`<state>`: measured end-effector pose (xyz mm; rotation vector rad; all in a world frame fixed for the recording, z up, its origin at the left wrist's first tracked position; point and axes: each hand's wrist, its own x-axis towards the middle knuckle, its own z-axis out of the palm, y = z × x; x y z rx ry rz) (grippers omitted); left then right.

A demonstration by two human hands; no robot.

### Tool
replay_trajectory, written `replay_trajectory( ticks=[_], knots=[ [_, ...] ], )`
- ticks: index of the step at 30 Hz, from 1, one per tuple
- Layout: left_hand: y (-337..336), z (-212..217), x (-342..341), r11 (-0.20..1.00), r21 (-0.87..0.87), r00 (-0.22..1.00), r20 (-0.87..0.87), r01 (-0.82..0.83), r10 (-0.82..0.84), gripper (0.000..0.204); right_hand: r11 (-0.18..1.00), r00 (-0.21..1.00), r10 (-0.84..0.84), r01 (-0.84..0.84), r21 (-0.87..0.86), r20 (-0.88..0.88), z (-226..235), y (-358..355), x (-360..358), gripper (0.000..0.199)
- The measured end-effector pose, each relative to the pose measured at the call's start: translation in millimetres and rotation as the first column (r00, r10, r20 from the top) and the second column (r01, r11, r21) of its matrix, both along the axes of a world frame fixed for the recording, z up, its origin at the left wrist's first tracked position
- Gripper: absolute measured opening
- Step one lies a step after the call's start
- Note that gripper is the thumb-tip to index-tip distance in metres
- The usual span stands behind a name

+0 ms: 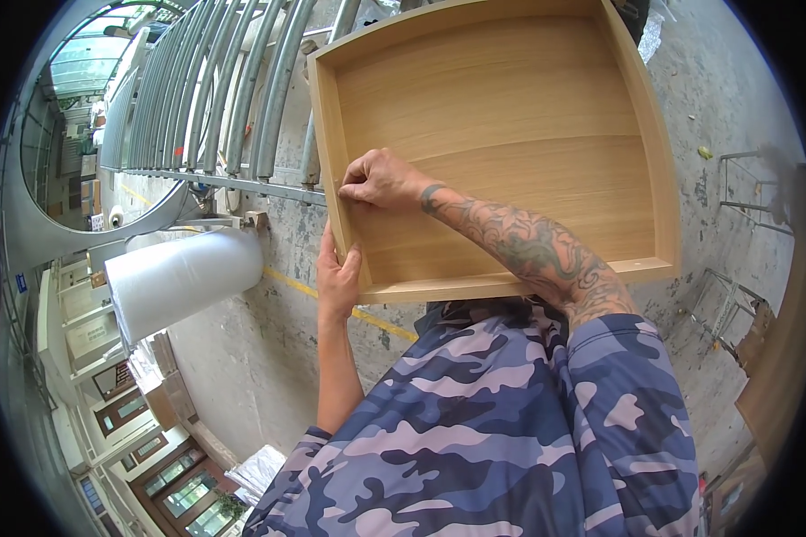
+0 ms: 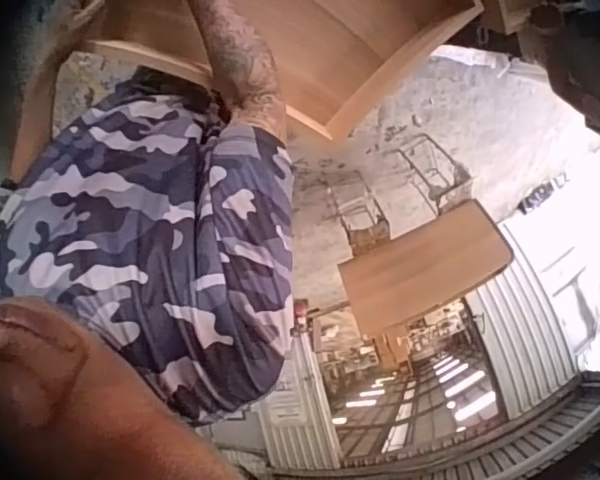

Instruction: Assembling wooden drawers and checking their alignment in a factory.

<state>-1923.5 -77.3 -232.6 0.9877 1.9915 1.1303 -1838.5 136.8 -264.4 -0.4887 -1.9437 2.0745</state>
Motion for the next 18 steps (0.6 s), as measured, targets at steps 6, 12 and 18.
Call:
replay_trajectory(
  ticks=[6, 12, 18],
  knots=[
    [0.8, -1.8, -0.8, 1.000, 0.018, 0.996, 0.084, -0.016, 0.014, 0.061, 0.989, 0.994, -0.109, 0.106, -0.104, -0.028, -3.4, -1.5, -8.2, 0.018],
    [1.4, 3.0, 1.9, 0.999, 0.028, 0.993, 0.113, -0.026, 0.023, 0.062, 0.998, 0.998, -0.037, 0.040, -0.052, 0.047, -1.6, -3.0, -4.0, 0.018],
    [-2.0, -1.3, -1.4, 0.999, 0.032, 0.997, 0.075, -0.008, 0.006, 0.062, 1.000, 1.000, 0.003, -0.003, -0.030, 0.012, 2.7, -3.3, -1.3, 0.019]
  ],
)
